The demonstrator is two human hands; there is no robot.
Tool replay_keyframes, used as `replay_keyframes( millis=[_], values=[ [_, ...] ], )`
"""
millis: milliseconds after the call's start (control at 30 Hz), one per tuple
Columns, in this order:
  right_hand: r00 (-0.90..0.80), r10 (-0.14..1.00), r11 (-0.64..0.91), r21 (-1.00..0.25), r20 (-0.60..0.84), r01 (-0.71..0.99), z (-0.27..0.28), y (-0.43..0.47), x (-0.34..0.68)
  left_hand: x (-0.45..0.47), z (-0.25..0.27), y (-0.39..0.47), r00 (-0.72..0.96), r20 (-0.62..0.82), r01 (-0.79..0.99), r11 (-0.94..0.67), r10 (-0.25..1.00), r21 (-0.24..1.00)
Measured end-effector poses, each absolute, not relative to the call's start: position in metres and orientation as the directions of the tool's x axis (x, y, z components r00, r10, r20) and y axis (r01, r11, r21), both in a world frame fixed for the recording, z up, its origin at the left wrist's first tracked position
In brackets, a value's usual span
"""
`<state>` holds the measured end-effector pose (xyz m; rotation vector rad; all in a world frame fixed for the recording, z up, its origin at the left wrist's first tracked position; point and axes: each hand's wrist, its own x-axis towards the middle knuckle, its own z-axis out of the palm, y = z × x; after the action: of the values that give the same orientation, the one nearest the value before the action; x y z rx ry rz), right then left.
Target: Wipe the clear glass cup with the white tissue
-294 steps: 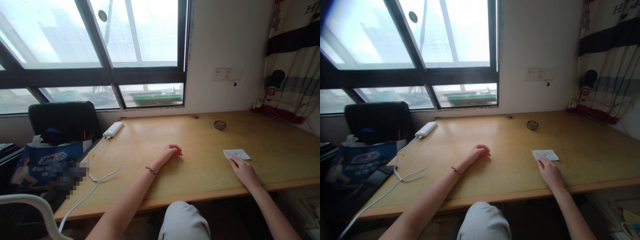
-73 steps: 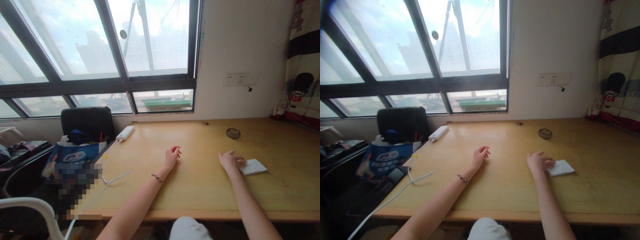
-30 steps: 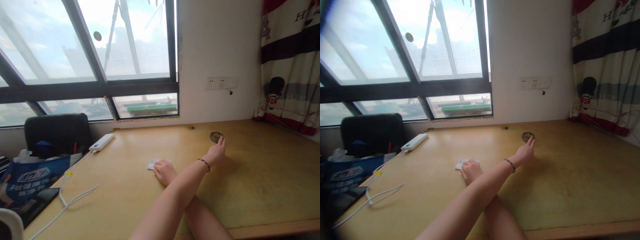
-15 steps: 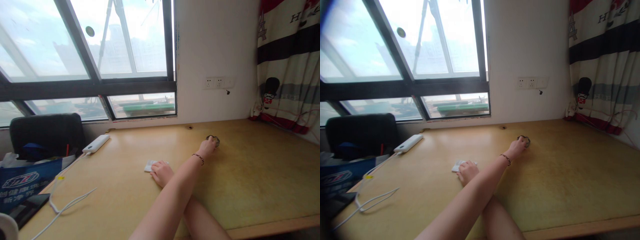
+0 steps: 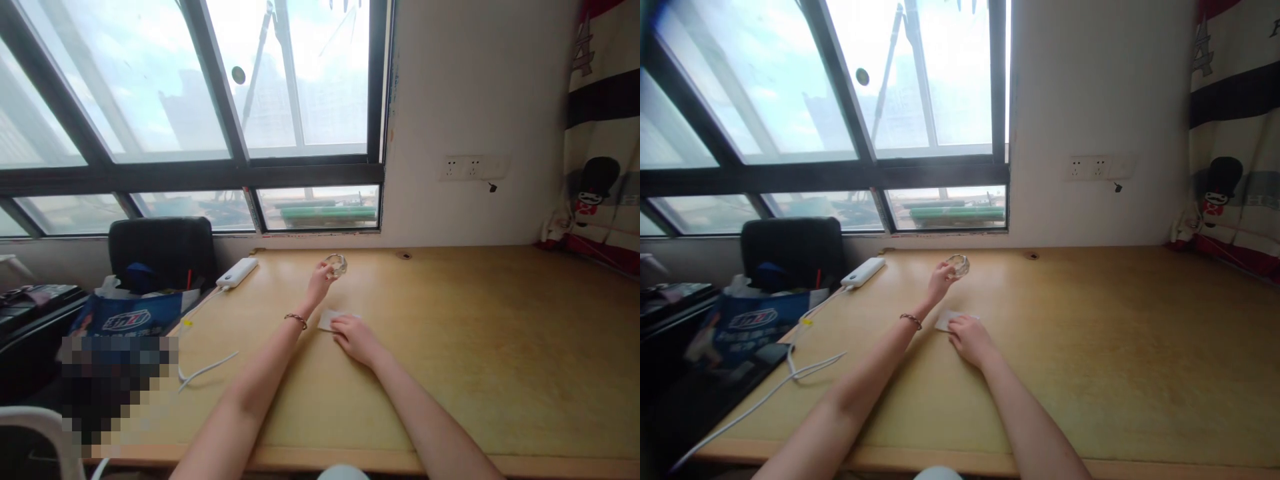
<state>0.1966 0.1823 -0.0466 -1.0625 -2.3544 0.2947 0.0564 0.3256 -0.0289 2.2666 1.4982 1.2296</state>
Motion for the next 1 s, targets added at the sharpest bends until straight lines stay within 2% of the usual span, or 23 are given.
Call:
replay_keyframes(
  millis=[100, 267, 1000],
  values=[
    [-0.550, 0.735, 0.678, -0.413, 0.397, 0.608, -0.045, 0.181, 0.196, -0.008, -0.041, 0.334, -0.008, 0.574, 0.726, -0.390, 0.819, 0.567],
    [-0.531, 0.746, 0.665, -0.437, 0.400, 0.605, -0.047, 0.180, 0.196, -0.045, -0.056, 0.347, -0.128, 0.575, 0.782, -0.274, 0.808, 0.560],
    [-0.598, 0.687, 0.726, -0.438, 0.414, 0.530, -0.047, 0.178, 0.192, -0.047, -0.070, 0.350, -0.169, 0.548, 0.834, -0.177, 0.819, 0.522]
  ],
)
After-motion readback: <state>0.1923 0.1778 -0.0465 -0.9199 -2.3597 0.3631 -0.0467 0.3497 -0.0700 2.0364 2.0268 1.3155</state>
